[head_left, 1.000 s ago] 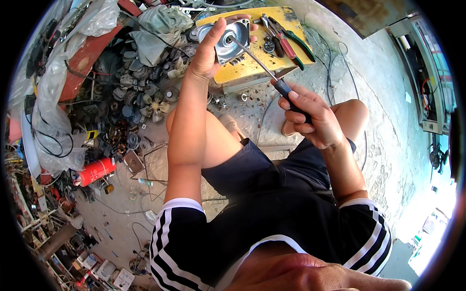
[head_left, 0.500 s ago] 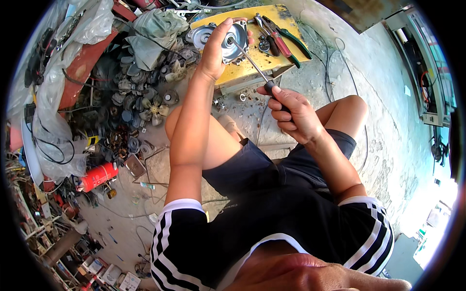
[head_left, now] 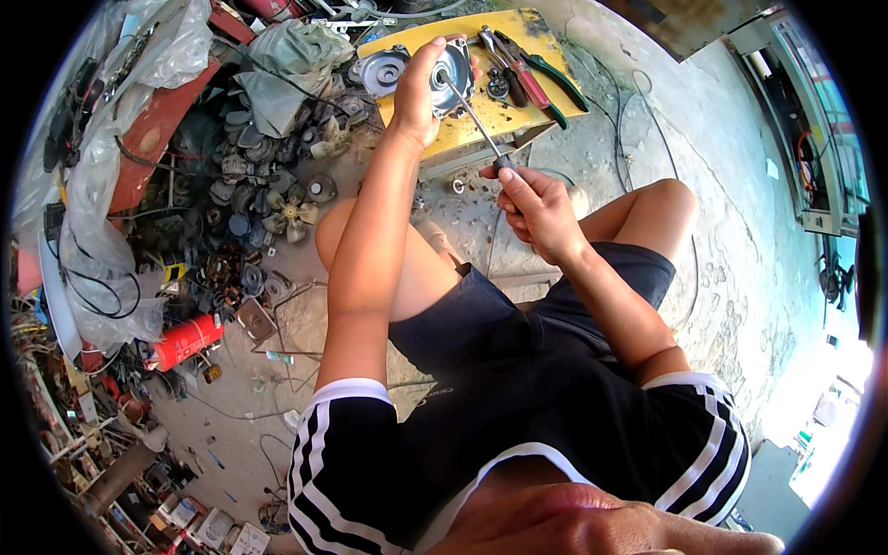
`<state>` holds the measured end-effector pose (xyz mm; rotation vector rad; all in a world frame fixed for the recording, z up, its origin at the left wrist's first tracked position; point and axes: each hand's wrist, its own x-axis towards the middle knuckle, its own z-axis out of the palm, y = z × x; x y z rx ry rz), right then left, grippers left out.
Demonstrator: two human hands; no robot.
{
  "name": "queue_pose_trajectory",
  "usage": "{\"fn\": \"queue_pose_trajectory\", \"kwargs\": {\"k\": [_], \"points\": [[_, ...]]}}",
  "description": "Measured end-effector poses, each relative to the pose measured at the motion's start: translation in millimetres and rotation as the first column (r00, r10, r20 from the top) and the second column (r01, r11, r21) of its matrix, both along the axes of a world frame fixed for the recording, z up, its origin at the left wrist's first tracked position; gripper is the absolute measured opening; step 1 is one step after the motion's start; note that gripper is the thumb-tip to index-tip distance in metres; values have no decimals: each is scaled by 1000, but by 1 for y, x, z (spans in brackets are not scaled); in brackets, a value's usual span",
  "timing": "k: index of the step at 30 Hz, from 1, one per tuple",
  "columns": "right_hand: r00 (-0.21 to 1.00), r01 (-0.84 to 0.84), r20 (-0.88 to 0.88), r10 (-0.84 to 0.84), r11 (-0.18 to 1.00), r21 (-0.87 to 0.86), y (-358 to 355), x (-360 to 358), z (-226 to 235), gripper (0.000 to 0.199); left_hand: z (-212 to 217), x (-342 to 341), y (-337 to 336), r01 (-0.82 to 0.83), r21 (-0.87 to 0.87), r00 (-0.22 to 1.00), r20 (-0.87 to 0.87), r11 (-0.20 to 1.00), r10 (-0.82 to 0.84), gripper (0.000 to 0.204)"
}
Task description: The person disassembles a mechanical motor component by removing its housing and internal parts using a screwdriver and pliers on a small yellow table.
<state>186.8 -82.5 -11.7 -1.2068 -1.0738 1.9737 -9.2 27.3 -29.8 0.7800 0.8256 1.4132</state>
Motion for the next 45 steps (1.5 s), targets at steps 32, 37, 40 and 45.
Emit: {"fn": "queue_pose_trajectory", "kwargs": {"k": [32,37,40,45], "points": [[121,-923,968,-221,335,192,166,10,105,27,-3,-44,2,-14,-165,975,215,986,50,57],[-87,-958,971,-222,286,-21,178,-18,134,39,-6,-36,5,63,-175,947,322,982,-4,59],[-64,-956,966,-249,293,12,174,-18,138,40,-4,-29,7,147,-203,903,427,968,-47,64],[110,-941,954,-278,281,190,167,-1,123,27,-1,-9,11,337,-156,790,583,928,-189,71]]}}
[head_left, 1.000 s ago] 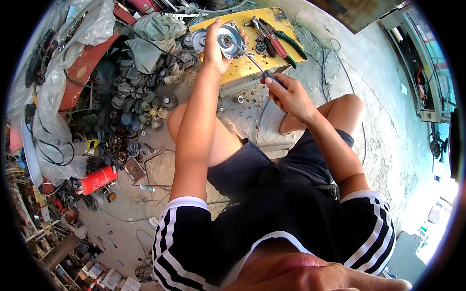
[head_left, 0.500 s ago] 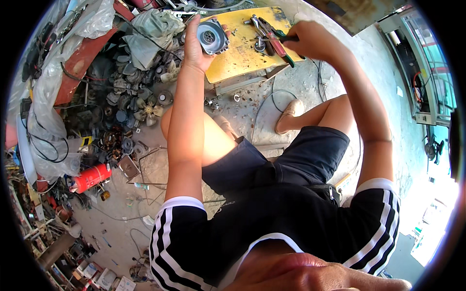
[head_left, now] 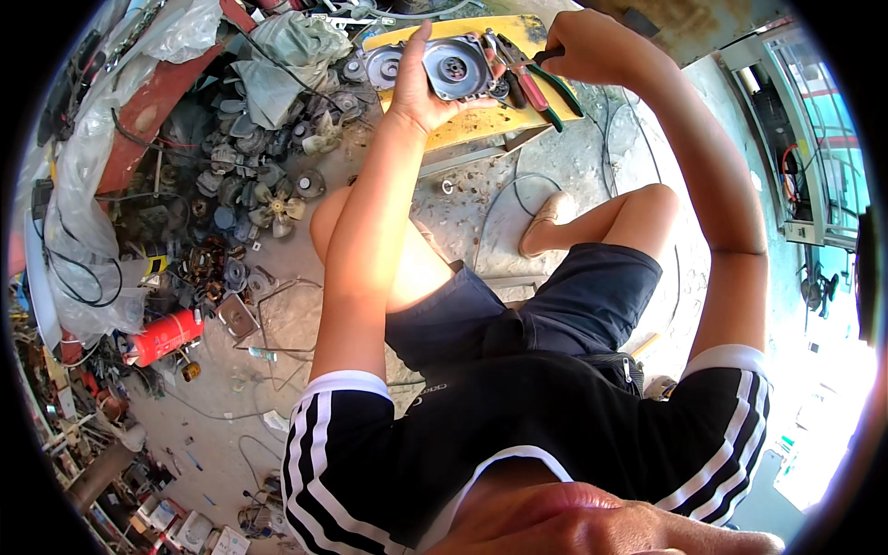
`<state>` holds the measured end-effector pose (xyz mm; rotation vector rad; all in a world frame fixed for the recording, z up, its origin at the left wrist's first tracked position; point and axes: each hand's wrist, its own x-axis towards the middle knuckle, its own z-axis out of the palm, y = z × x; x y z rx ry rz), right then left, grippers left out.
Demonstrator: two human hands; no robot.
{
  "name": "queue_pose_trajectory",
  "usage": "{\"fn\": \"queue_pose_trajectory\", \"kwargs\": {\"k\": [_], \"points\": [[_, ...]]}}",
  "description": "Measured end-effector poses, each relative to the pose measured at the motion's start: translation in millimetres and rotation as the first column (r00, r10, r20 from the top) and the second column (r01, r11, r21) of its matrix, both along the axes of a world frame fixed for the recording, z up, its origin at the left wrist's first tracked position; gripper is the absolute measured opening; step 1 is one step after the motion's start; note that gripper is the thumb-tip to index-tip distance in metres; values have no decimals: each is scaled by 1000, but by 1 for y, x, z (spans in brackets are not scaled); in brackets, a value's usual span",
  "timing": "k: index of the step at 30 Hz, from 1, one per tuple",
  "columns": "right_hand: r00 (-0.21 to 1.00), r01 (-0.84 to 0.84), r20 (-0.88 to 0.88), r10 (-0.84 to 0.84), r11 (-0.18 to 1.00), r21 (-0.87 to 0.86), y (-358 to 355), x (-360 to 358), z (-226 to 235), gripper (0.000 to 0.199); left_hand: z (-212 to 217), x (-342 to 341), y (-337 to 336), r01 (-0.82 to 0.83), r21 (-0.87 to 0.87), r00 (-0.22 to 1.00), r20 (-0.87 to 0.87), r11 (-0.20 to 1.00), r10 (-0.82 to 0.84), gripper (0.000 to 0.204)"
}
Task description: The person disassembles a mechanical motor component by removing its housing and internal parts using a screwdriver and pliers on a small yellow table.
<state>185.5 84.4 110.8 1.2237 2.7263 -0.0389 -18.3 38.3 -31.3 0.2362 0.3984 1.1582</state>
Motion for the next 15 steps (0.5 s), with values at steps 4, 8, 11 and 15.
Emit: {"fn": "queue_pose_trajectory", "kwargs": {"k": [4,8,11,15], "points": [[995,58,-82,-59,998,-8,-14,1,4,25,-12,13,10,29,-30,999,22,999,-29,72],[996,70,-62,-70,998,-12,-19,19,13,25,-25,17,23,-30,-49,998,-48,998,28,73],[987,83,-139,-84,996,-16,-25,31,19,27,-33,15,27,-122,-78,985,-131,989,111,71],[919,115,-353,-176,976,-187,-38,53,16,29,-25,13,22,-80,-38,995,-64,996,77,69]]}}
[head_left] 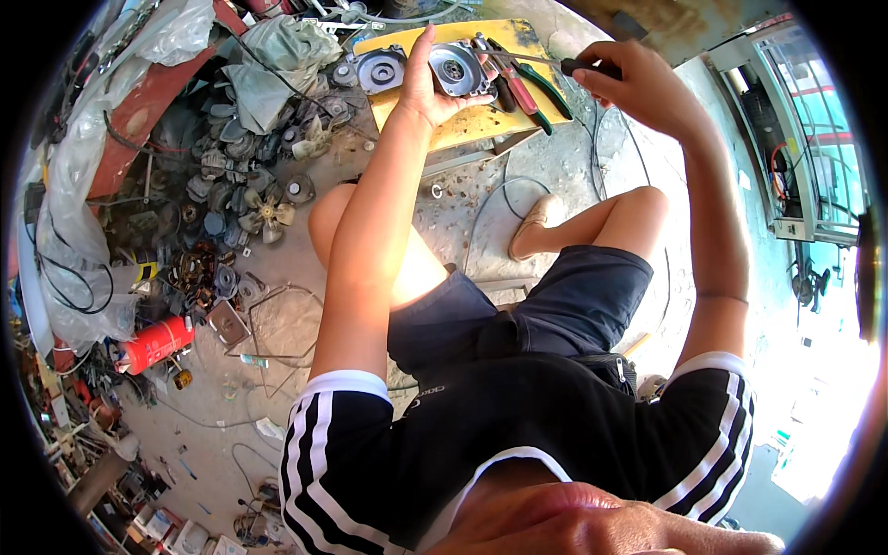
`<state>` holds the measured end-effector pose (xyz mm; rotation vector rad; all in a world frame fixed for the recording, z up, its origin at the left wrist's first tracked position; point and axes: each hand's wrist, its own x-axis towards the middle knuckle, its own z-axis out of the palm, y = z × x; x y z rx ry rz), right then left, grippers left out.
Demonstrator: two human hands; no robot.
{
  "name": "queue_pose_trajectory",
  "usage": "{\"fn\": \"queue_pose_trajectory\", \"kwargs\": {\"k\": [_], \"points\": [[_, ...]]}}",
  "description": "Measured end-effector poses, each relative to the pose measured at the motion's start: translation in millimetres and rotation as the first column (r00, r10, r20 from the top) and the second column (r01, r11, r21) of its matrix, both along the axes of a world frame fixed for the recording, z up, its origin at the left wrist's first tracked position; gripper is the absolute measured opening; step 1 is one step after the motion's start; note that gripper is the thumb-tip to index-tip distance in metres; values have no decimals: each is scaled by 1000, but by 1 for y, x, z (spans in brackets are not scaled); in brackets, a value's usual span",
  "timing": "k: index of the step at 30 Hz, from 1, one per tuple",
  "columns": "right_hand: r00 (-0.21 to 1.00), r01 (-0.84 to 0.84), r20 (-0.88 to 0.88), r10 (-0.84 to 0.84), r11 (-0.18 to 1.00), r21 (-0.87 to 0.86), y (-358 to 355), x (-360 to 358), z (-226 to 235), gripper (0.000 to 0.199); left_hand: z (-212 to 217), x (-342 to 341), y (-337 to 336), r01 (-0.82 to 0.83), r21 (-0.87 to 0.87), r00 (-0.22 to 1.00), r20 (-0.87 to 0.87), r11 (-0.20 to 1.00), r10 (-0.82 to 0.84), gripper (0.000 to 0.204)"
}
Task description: The person disassembles a mechanical motor component by removing its housing and internal parts using a screwdriver and pliers on a small yellow table.
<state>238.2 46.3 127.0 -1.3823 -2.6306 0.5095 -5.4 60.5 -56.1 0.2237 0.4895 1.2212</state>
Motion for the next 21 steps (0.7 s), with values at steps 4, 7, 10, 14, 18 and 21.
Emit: {"fn": "queue_pose_trajectory", "kwargs": {"k": [4,7,10,14,18,21], "points": [[975,13,-222,-29,997,-75,-12,16,-27,32,17,-7,-10,63,168,997,42,984,-71,72],[915,156,-326,-240,952,-263,-38,8,-29,35,32,-10,-20,61,249,997,-67,967,-46,77],[886,174,-364,-289,933,-315,-43,7,-37,38,37,-15,-27,74,305,988,-149,950,-29,84],[880,157,-384,-279,935,-319,-42,6,-42,39,38,-18,-31,76,321,981,-194,944,-13,85],[885,109,-416,-209,961,-253,-35,12,-52,38,41,-19,-33,109,329,971,-238,938,-30,84],[900,119,-389,-197,969,-216,-34,14,-52,39,38,-20,-30,141,331,962,-270,933,-49,81]]}}
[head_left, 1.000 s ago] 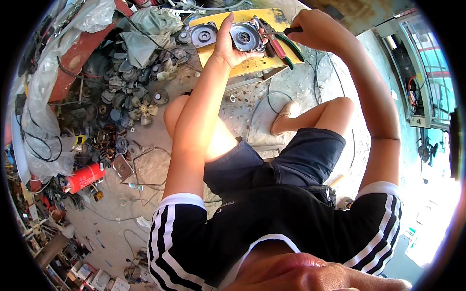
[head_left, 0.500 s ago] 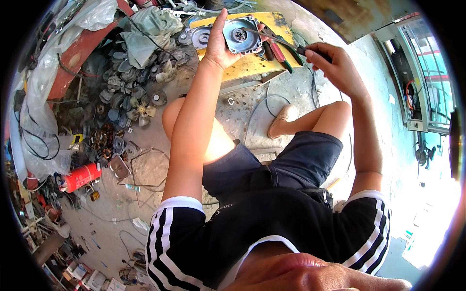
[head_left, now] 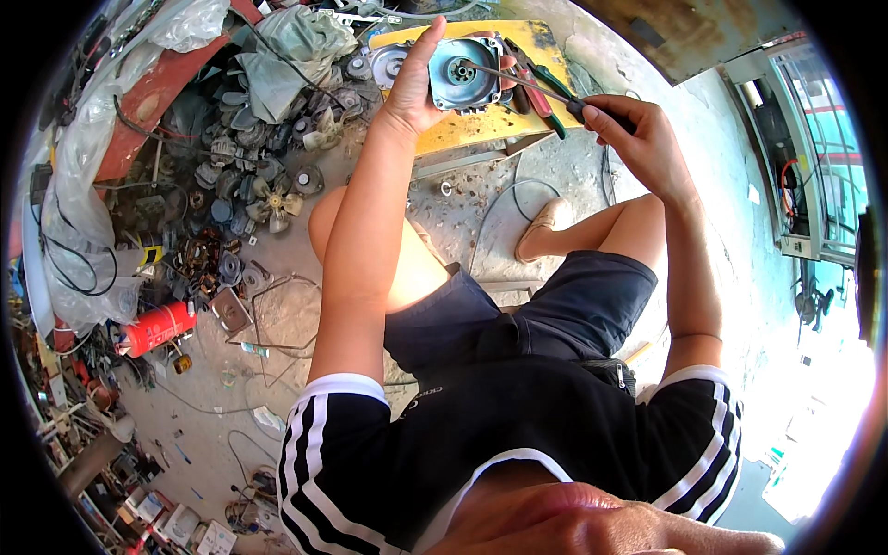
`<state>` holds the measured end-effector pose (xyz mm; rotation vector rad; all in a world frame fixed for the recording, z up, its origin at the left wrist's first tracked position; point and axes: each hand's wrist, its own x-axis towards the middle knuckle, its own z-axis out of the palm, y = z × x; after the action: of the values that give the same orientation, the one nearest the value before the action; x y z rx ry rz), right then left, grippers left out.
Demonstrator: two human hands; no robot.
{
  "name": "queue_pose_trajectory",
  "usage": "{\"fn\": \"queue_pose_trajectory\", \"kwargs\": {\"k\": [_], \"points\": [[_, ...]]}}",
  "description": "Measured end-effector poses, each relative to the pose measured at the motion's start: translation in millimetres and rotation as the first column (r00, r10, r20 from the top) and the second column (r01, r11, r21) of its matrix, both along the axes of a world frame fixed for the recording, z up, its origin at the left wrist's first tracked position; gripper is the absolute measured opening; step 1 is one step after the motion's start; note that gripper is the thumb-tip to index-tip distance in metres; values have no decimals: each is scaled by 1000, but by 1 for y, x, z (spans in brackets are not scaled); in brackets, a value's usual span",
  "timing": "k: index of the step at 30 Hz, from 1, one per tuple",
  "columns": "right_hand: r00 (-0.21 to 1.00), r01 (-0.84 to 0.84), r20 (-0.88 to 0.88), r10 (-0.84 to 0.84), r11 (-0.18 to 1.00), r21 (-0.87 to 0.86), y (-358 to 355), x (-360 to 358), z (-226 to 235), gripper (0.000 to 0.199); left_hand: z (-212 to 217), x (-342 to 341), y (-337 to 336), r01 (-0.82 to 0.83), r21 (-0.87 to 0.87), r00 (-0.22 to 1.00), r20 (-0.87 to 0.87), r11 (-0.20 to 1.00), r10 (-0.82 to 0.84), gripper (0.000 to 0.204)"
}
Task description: The person disassembles a mechanical motor component by removing its housing and internal parts using a screwdriver and pliers on a small yellow table.
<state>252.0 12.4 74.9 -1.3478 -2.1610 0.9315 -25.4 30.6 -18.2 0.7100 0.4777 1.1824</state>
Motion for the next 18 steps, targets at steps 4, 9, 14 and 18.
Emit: {"fn": "queue_pose_trajectory", "kwargs": {"k": [4,9,14,18], "points": [[1000,28,5,-28,984,-176,0,1,3,39,-2,4,1,-39,40,993,-112,998,43,74],[998,57,-5,-63,934,-352,6,8,3,38,-6,8,3,-80,99,966,-239,992,102,66],[993,38,-82,-85,883,-467,8,16,-6,35,-8,12,3,-65,106,950,-298,992,94,65],[960,40,-191,-205,776,-630,3,18,-29,33,-14,12,8,-49,52,964,-260,997,61,69]]}}
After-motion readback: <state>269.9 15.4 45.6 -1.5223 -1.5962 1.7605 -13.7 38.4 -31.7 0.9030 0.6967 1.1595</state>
